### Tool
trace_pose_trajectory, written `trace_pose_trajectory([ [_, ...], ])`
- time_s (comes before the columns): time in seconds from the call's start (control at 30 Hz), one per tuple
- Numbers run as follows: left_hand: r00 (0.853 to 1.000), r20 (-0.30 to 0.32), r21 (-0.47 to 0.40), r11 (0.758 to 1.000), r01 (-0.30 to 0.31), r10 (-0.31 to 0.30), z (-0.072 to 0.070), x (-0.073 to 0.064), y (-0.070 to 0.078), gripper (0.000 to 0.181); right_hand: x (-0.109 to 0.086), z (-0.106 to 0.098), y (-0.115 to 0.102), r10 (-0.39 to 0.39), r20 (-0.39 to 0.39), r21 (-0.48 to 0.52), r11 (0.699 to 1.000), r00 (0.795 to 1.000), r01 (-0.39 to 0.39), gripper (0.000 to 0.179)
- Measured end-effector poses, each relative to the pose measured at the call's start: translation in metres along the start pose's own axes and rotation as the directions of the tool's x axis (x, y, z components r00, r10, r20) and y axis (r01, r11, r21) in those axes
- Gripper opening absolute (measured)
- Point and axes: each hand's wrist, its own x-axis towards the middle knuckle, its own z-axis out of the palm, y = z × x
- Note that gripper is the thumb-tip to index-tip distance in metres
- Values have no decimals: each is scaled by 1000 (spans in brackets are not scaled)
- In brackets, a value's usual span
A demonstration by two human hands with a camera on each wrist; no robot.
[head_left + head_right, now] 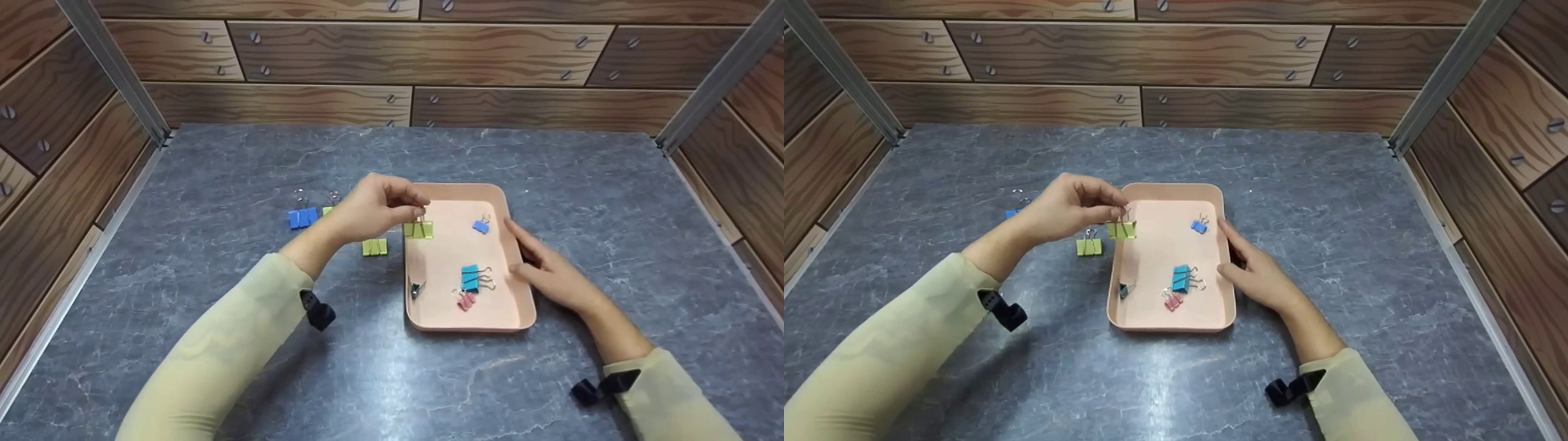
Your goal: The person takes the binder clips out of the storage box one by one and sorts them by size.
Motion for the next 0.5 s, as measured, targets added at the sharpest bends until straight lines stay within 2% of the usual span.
trace_pose_trajectory([
  [0.27, 999, -41, -9, 1000, -13, 12, -19, -13, -5, 15, 0, 0, 0, 20, 3, -5, 1000, 1000, -20, 77],
  [0.5, 997, -79, 11, 1000, 23, -22, -36, -27, -12, 15, 0, -1, 0, 22, 3, -13, 1000, 1000, -22, 77],
])
